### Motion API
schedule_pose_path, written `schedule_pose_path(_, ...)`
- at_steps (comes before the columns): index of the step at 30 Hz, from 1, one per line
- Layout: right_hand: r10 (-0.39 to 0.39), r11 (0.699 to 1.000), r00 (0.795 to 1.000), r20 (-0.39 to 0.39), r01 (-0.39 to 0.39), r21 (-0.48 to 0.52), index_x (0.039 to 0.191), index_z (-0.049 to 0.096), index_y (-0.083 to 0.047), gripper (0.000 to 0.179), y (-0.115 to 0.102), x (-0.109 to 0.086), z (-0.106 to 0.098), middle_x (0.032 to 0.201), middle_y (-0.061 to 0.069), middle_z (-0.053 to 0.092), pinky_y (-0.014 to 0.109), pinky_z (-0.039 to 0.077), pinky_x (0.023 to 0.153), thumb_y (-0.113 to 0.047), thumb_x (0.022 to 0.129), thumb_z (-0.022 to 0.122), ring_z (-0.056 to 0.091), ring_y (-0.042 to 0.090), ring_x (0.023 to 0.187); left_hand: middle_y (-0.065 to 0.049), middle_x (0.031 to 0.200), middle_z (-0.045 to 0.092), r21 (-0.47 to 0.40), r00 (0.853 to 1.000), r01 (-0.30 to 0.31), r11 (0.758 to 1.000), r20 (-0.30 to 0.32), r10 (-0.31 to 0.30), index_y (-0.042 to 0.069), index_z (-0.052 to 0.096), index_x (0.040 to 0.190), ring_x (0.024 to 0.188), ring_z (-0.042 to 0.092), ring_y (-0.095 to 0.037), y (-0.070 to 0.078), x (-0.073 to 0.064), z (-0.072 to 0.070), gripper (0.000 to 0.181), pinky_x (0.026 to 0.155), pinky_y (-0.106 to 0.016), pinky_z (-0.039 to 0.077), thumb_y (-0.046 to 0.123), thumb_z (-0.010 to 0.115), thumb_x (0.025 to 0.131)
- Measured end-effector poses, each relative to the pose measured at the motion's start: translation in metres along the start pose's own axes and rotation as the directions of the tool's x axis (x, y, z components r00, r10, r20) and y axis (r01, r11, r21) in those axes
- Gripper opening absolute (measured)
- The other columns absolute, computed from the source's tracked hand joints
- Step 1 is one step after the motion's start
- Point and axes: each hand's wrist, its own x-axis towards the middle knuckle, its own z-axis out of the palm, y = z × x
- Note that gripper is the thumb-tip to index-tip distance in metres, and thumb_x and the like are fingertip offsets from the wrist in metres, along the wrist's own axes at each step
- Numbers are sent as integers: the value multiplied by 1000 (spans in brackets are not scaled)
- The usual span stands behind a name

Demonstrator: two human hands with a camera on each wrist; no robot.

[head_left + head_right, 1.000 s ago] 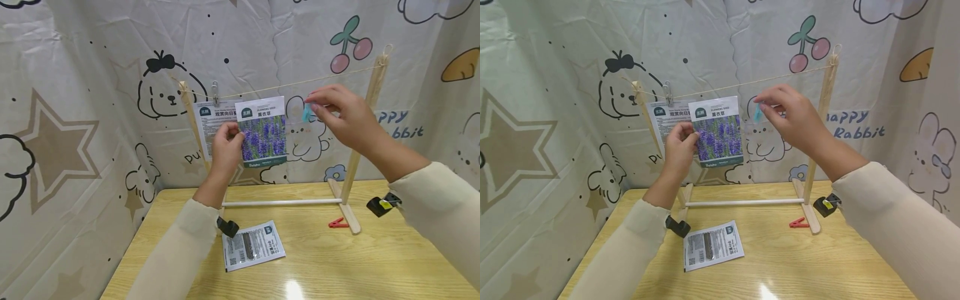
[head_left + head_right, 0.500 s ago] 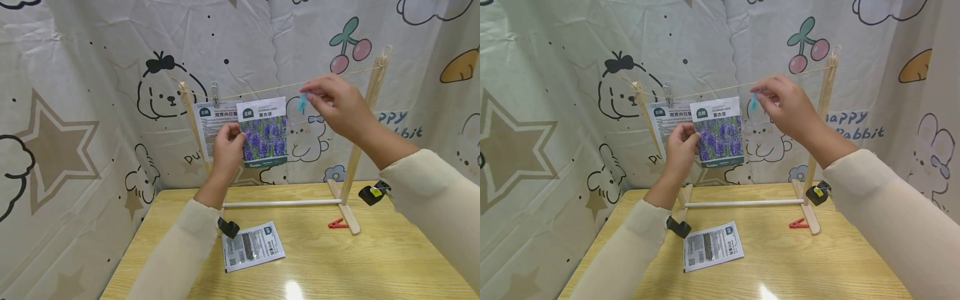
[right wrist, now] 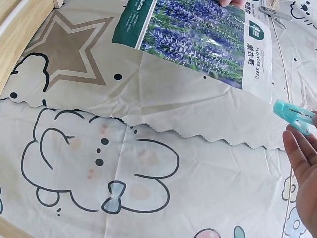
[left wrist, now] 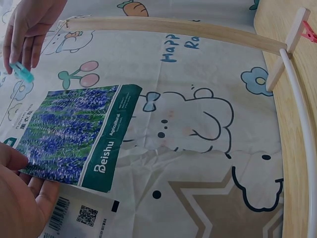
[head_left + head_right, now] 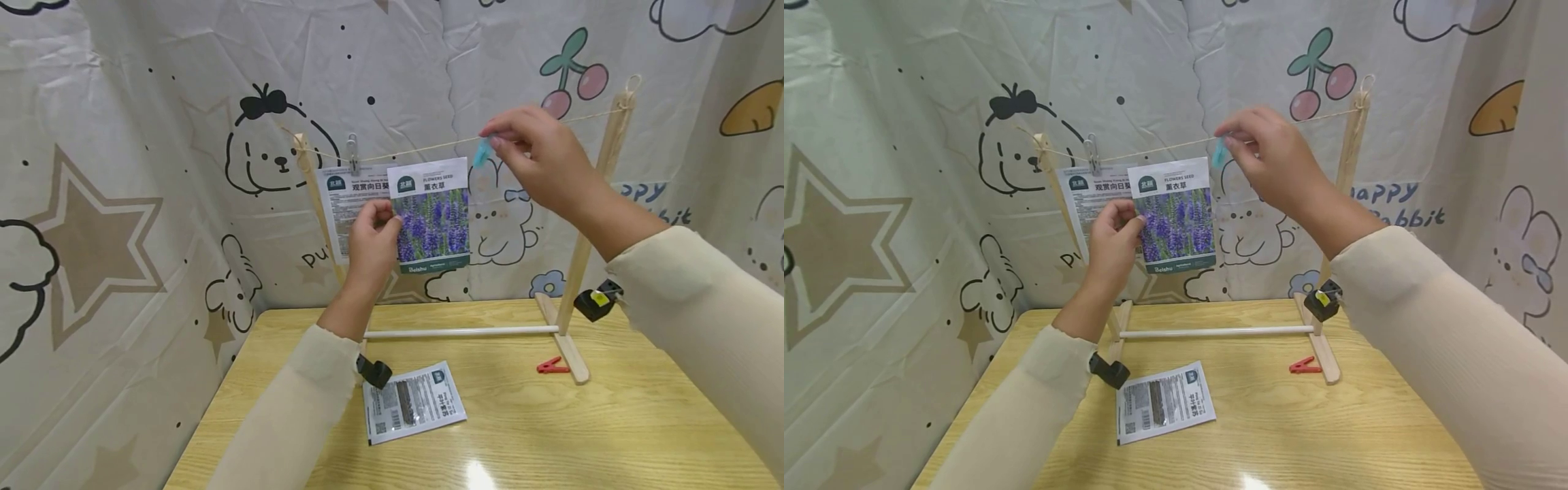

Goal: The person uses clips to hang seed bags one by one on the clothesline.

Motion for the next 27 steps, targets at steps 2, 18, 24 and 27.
schedule_pose_path(2, -6, 1000, 1000, -3, 6, -5, 124, 67, -6, 27, -2, 3, 1, 126, 9, 62, 17, 42, 87, -17, 107, 50, 55, 14, 104, -5, 103, 55, -3, 1000, 0, 1000, 2, 0, 1, 61, 115, 90, 55, -16, 0, 0, 0, 20, 81, -26, 48, 3, 60, 95)
schedule_pose_path(18, 3, 1000, 1000, -3, -3, 15, 125, 66, -6, 29, -16, 25, 6, 127, 10, 61, 32, 48, 96, -19, 107, 48, 57, 19, 111, -6, 102, 56, 3, 1000, -17, 1000, -2, 17, 0, 61, 113, 90, 56, -15, 0, 1, 0, 19, 83, -26, 49, 2, 60, 94)
schedule_pose_path(24, 8, 1000, 1000, -9, -8, 28, 125, 65, -5, 28, -21, 30, 8, 127, 10, 60, 35, 49, 100, -19, 108, 47, 57, 19, 112, -6, 103, 55, 5, 1000, -9, 1000, -2, 9, 1, 61, 115, 90, 55, -16, -3, 1, 1, 20, 81, -26, 48, 3, 60, 95)
schedule_pose_path(27, 13, 999, 1000, -17, -12, 33, 124, 66, -5, 28, -24, 33, 9, 127, 9, 60, 34, 48, 100, -18, 108, 47, 57, 18, 112, -7, 104, 56, 4, 1000, -8, 1000, -1, 8, 1, 61, 114, 91, 56, -16, -3, 1, 1, 19, 82, -26, 49, 4, 60, 95)
